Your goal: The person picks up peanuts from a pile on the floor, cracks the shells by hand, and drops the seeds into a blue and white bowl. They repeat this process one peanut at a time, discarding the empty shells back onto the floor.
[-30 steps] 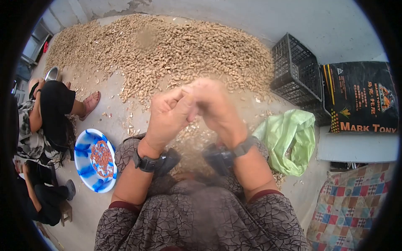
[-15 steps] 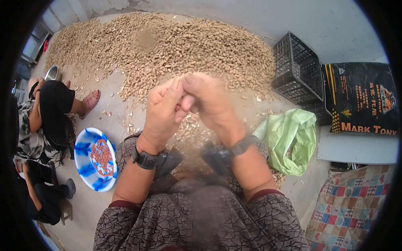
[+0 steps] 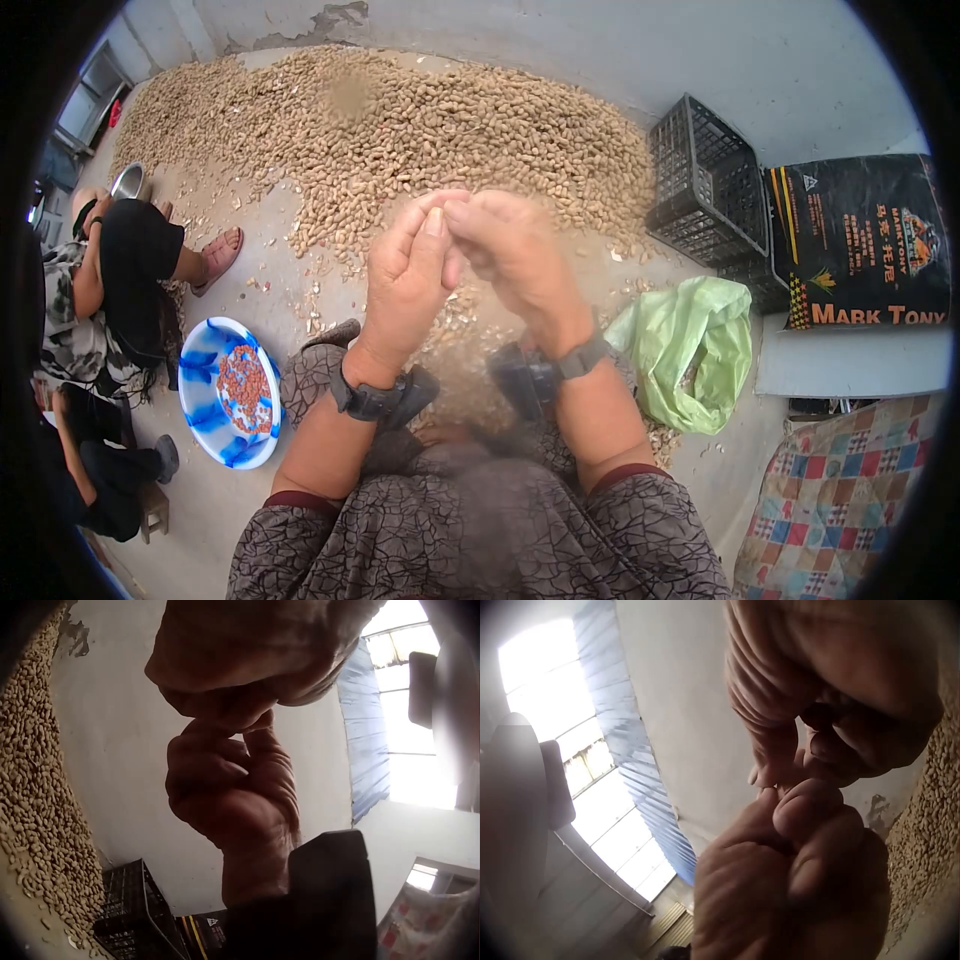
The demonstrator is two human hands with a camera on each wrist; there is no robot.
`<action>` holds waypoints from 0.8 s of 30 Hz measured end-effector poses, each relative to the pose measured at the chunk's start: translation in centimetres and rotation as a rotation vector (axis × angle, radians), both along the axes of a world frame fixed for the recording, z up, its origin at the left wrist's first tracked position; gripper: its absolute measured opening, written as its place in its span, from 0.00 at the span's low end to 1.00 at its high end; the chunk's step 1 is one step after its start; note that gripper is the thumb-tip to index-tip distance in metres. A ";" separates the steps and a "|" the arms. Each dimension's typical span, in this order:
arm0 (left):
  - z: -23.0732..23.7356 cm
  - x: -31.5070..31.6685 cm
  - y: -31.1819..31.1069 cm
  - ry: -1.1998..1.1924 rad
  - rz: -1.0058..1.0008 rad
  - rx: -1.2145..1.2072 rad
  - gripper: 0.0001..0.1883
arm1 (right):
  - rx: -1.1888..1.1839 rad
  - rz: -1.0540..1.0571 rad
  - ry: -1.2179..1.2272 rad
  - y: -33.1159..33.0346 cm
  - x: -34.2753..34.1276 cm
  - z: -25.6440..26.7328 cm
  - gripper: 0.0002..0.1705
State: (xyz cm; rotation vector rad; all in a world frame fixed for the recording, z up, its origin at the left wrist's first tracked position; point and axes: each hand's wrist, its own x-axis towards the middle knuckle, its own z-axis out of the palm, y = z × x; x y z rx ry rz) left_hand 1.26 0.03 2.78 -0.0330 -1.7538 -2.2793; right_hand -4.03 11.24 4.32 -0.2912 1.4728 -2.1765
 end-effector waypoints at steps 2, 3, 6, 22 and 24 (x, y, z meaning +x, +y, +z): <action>0.1 -0.1 0.2 0.025 0.021 -0.044 0.14 | -0.029 0.079 -0.053 0.5 -0.5 -0.3 0.13; 0.1 -0.2 0.2 0.050 0.044 -0.088 0.14 | -0.029 0.079 -0.053 0.5 -0.5 -0.3 0.13; 0.0 -0.3 0.0 -0.012 0.011 -0.025 0.14 | -0.062 0.067 -0.074 0.4 -0.3 -0.2 0.13; -1.6 -0.8 1.2 -0.004 0.109 0.201 0.11 | 0.144 -0.174 0.179 -1.4 1.2 -0.6 0.10; -2.4 -1.2 0.8 -0.060 0.165 0.306 0.12 | 0.169 -0.196 0.199 -1.7 1.5 -0.6 0.10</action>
